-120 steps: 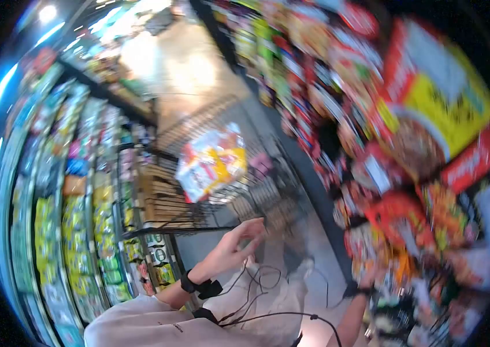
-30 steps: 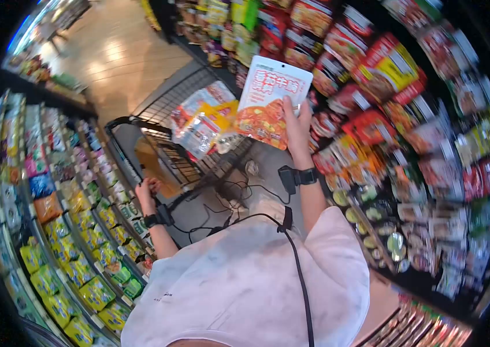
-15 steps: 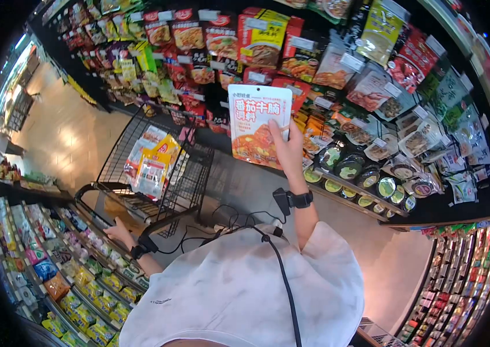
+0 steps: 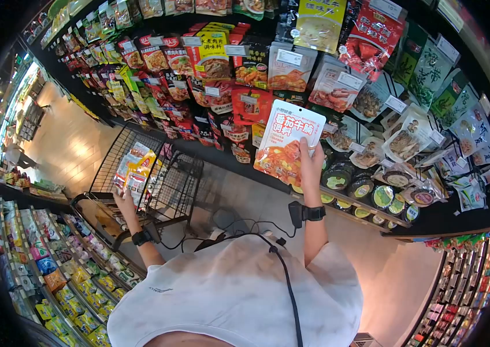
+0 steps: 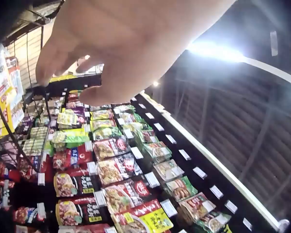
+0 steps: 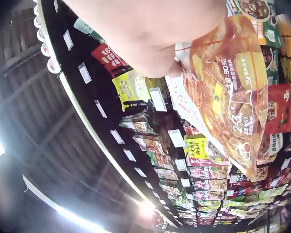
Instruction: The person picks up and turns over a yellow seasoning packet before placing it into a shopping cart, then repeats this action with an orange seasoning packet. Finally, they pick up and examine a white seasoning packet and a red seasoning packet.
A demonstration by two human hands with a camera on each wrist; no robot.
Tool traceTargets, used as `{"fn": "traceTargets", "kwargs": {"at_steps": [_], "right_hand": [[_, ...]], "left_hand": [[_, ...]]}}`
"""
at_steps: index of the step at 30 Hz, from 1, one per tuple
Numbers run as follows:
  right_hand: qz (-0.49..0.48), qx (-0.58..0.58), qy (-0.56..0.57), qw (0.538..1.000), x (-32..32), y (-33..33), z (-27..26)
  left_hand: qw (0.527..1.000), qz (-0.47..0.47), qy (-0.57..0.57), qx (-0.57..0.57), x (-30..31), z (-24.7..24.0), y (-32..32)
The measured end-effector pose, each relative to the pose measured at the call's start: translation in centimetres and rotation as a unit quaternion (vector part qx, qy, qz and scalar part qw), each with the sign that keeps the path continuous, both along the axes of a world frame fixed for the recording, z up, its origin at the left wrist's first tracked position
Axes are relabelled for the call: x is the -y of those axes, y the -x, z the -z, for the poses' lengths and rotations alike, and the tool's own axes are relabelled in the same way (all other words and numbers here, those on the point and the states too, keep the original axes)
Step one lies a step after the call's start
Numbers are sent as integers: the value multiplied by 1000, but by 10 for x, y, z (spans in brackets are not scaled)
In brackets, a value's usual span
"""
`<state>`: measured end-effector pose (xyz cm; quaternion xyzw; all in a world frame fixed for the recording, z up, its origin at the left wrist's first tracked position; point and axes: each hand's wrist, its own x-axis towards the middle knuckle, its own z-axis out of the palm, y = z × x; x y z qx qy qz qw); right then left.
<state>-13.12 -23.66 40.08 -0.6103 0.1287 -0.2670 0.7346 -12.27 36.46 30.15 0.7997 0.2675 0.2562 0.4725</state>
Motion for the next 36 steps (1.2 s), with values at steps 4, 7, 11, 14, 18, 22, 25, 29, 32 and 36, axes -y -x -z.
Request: {"fn": "traceTargets", "kwargs": {"at_steps": [4,7,11,14,18,22,25,29,32,36], "right_hand": [[-13,-26,25,999,33,-29,6],[-11,-24,15,1000,34,-63,-7],[-15,-10,20,1000,35,-98,-17],[16,-18,48,999,30,-115,-35],[57,-40,58,996,25,-123,-47],[93,-84,92,988,18,-122,-41],[109,-67,68,990,10,-125,-41],[111,-96,86,985,4,-127,-49],[114,-78,94,986,0,-135,-57],[106,-79,127,983,0,-149,-63]], "left_hand": [[989,143,38,24,72,-38,-37],[982,184,45,12,132,-68,-87],[905,408,27,120,211,-76,-173],[854,508,24,111,295,-145,-198],[752,636,45,168,373,-195,-224],[692,675,-32,252,418,-223,-246],[667,698,23,259,441,-219,-266],[641,717,98,254,450,-217,-266],[641,711,117,263,455,-219,-266],[636,706,145,275,461,-222,-275]]}}
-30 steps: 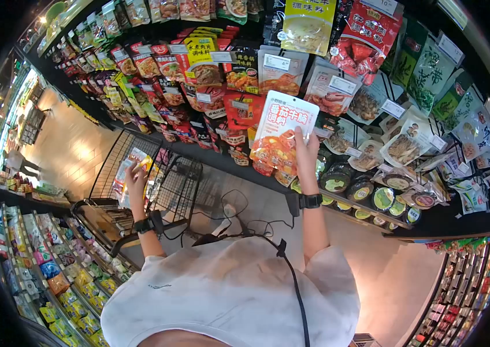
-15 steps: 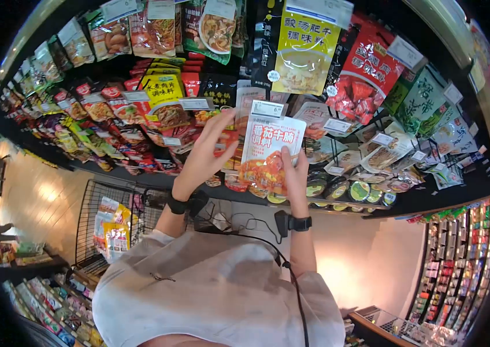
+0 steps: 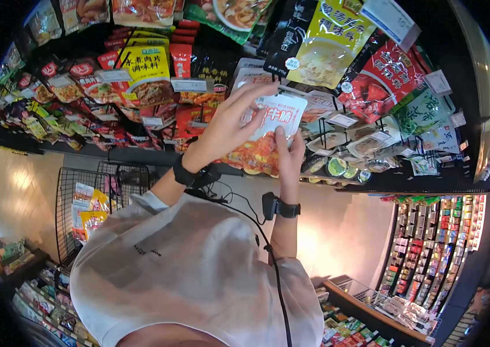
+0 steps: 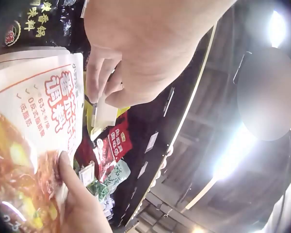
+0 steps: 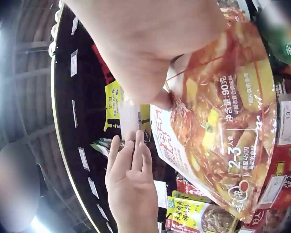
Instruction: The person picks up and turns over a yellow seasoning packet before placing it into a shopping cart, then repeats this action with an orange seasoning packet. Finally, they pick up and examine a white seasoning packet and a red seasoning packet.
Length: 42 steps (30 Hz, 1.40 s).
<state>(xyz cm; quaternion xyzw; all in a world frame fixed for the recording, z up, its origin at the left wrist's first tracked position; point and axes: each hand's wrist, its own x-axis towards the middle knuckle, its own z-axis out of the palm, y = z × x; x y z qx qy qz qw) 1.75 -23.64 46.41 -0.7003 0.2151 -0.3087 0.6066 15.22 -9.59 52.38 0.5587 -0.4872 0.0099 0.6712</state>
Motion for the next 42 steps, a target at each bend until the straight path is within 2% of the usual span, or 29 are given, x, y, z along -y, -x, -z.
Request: {"fn": "traceTargets", "kwargs": {"at_steps": [5,8,11,13,15,17,19,20,24,25,26,28,30,31,33,35,37,39,41,42], "right_hand": [[20,29,-24,999,0,-15,4],[26,37,-13,999,3,-17,10],[26,13,-13,1000,3,-14,7],[20,5,-33,999,-2,-23,5],[13,33,-28,999,-9,-32,0],[10,37,-10,999,-7,-34,-2],[8,29,9,1000,5,-40,7],[2,25,15,1000,14,-43,16],[9,40,18,999,35,-65,34],[14,50,17,998,39,-71,41],[35,12,-9,999,55,-73,55],[36,46,-9,998,65,-83,73],[8,42,8,999,73,-88,75],[58,139,37,988,54,-96,68],[38,52,58,996,76,-85,85],[16,24,87,996,72,-79,78],[19,26,87,996,59,-72,67],[53,53,183,980,64,-59,75],[24,67,161,984,60,-34,74],[8,71,154,985,51,-22,65]], "left_hand": [[1000,-1,7,10,0,0,-7],[998,-36,12,52,1,7,-13],[1000,-14,6,23,-1,10,-16],[999,-35,17,33,-4,7,-18],[998,-41,23,46,-5,7,-18],[999,-37,40,3,-1,7,-13],[1000,-21,14,-13,-5,7,-15],[998,-32,19,42,-5,8,-19],[1000,-23,10,-3,-14,3,-13],[1000,-27,5,5,-16,2,-13],[999,-31,-1,12,-20,2,-13],[999,-46,-11,26,-26,4,-11],[998,-35,-51,32,-34,3,-6],[996,-36,-74,35,-40,3,-5],[993,-28,-90,73,-46,7,-2],[992,-22,-66,108,-53,17,3],[981,-24,-170,90,-75,13,14],[973,-69,-204,78,-87,27,24],[957,-118,-259,59,-101,31,35],[954,-151,-251,62,-111,38,40]]}}
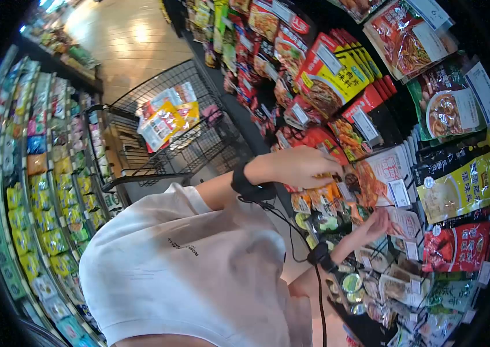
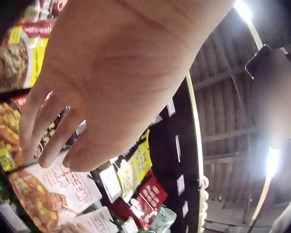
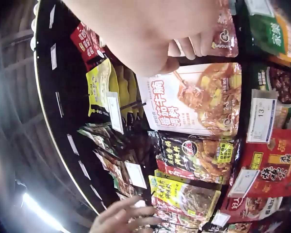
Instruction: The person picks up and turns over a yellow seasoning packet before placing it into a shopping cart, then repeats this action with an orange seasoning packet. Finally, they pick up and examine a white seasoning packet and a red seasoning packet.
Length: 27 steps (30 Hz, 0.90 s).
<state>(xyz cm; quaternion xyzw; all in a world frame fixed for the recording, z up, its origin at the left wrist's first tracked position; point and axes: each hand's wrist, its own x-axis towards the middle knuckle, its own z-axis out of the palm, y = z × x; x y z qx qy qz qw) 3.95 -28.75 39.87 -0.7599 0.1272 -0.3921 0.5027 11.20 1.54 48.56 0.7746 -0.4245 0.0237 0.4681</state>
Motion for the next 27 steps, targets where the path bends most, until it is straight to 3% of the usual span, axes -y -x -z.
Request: {"fn": "traceTargets", "kwargs": {"at_steps": [1,3,5,9,11,13,15,17,19,22,23,27], "right_hand": [[-16,1,-4,1000,-11,15,-10],[-35,-11,-128,991,-16,42,-7],[-66,-47,-177,981,-9,65,3],[-130,-88,-209,965,0,95,28],[-131,-137,-232,954,6,101,53],[-159,-151,-236,947,1,104,70],[-211,-148,-245,935,-11,98,82],[-234,-178,-258,920,-32,89,87],[-268,-192,-261,907,-58,73,94],[-359,-204,-232,881,-109,53,69],[-392,-212,-229,865,-123,46,61],[-485,-242,-188,819,-192,29,45]], "left_hand": [[999,-24,-24,-27,-14,1,6],[991,-78,-63,-85,-48,2,20],[977,-170,14,-130,-78,30,38],[911,-363,75,-181,-132,55,100],[880,-438,38,-179,-156,58,133],[849,-485,-9,-207,-185,66,161],[825,-518,43,-224,-206,63,189],[786,-588,47,-184,-225,55,216],[735,-640,128,-186,-242,53,248],[671,-695,217,-142,-289,83,287],[663,-712,206,-103,-312,101,301],[562,-809,142,-100,-365,115,343]]}}
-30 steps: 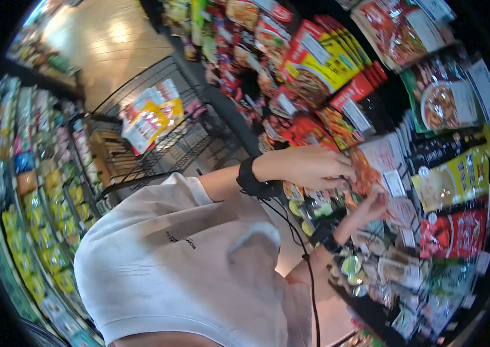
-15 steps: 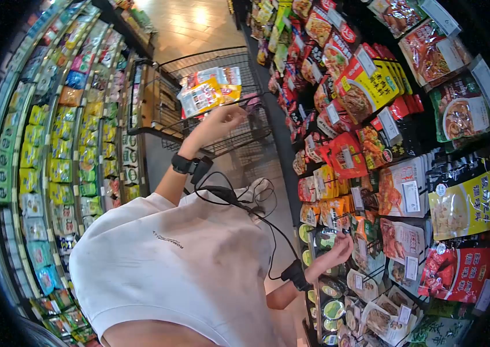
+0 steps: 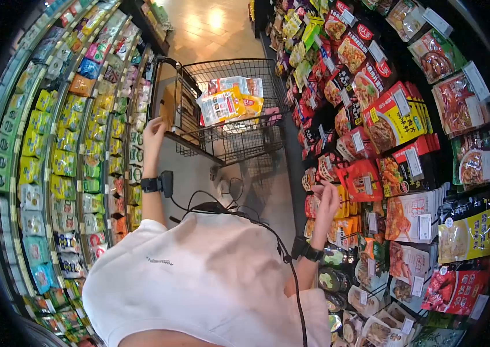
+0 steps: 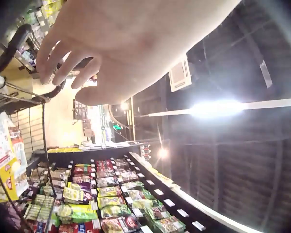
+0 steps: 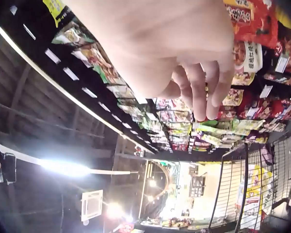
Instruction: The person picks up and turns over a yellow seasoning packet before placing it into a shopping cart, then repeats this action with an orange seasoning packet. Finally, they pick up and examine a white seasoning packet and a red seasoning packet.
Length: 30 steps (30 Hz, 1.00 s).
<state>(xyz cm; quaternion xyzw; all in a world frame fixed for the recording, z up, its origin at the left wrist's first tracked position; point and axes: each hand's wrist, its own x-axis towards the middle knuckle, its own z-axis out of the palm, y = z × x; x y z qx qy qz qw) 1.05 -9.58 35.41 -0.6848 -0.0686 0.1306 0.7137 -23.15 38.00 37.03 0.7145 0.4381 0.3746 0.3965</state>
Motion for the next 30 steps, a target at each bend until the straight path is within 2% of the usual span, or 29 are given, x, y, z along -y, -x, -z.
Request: {"fn": "traceTargets", "kwargs": {"at_steps": [2,5,6,8,11,14,15,18,20,22,24,25,27,28,30], "right_hand": [[-46,13,31,998,-39,-2,-3],[-108,-5,23,994,-104,-7,12],[-121,-17,31,992,-124,-3,13],[-160,1,21,987,-170,1,9],[-189,-4,31,982,-238,-2,5],[-215,29,30,976,-299,-12,-12],[-220,35,24,974,-316,-13,-21],[-244,51,25,968,-357,-28,-21],[-260,50,51,963,-387,-37,-27],[-296,69,73,950,-418,-46,-44],[-322,58,88,941,-457,-58,-62],[-325,102,99,935,-480,-68,-62],[-364,115,99,919,-527,-110,-37],[-374,64,56,924,-557,-102,-45],[-428,41,109,896,-612,-126,-20]], "left_hand": [[999,-25,-4,20,-40,27,21],[989,-116,79,-55,-98,53,40],[988,-117,95,-41,-124,67,47],[983,-148,106,-37,-151,61,45],[967,-207,-53,-136,-207,104,37],[974,-124,108,-158,-237,101,33],[977,-119,134,-112,-250,127,33],[959,-83,141,-231,-267,136,23],[967,-48,184,-167,-282,135,16],[961,-11,252,-115,-260,156,17],[953,-60,267,-128,-254,167,13],[949,-84,272,-138,-251,167,11],[949,-116,227,-184,-242,139,5],[948,-131,202,-207,-238,127,3],[941,-136,206,-231,-232,122,3]]}}
